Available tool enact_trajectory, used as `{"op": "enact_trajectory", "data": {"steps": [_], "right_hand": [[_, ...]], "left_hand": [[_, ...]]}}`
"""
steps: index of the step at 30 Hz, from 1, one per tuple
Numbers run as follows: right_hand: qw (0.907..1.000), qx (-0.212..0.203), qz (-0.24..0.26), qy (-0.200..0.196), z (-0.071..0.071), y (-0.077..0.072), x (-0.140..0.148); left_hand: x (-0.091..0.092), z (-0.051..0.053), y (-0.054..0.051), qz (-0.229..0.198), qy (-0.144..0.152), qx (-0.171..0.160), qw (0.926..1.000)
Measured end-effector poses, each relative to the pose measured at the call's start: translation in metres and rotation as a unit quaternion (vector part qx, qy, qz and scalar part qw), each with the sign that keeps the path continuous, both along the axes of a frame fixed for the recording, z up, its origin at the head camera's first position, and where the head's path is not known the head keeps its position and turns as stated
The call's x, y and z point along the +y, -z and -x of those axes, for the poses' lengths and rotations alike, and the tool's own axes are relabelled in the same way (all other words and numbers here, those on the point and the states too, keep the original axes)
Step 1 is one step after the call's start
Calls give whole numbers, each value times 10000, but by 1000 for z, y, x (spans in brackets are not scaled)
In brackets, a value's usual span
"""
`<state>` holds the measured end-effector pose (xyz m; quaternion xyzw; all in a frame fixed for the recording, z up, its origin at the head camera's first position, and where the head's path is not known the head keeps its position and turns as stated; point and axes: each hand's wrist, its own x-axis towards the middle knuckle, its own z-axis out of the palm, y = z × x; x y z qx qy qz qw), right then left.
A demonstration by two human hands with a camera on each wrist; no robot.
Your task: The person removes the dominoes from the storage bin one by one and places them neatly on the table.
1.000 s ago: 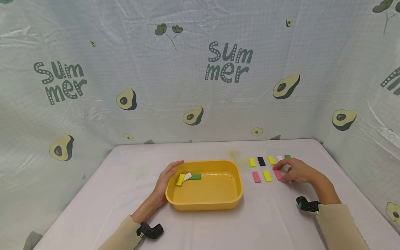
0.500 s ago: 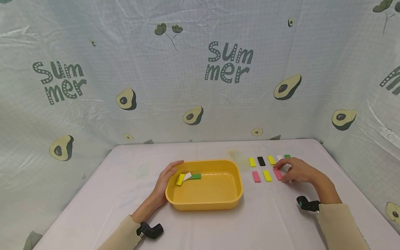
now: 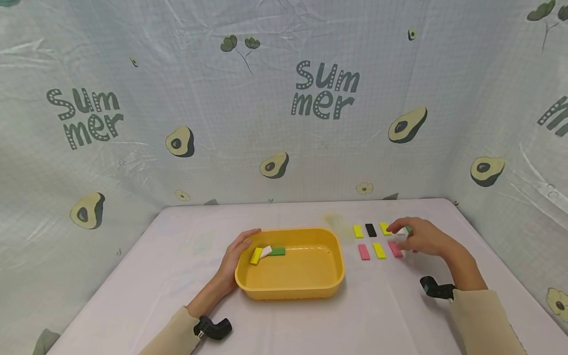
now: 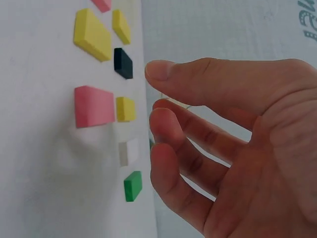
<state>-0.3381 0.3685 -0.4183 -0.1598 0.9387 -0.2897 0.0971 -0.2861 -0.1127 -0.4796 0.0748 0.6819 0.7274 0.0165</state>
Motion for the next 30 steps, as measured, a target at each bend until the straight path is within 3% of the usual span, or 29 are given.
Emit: {"op": "enact_trajectory", "data": {"steps": [15,30], "right_hand": [[9987,480,151,27,-7,-21,-27],[9923,1020,277,-639,-22,-41,-69]], "left_hand": [[-1,1,1,42,32,-1,10000],[1,-3,-1,-20,41,-33,10000]]}}
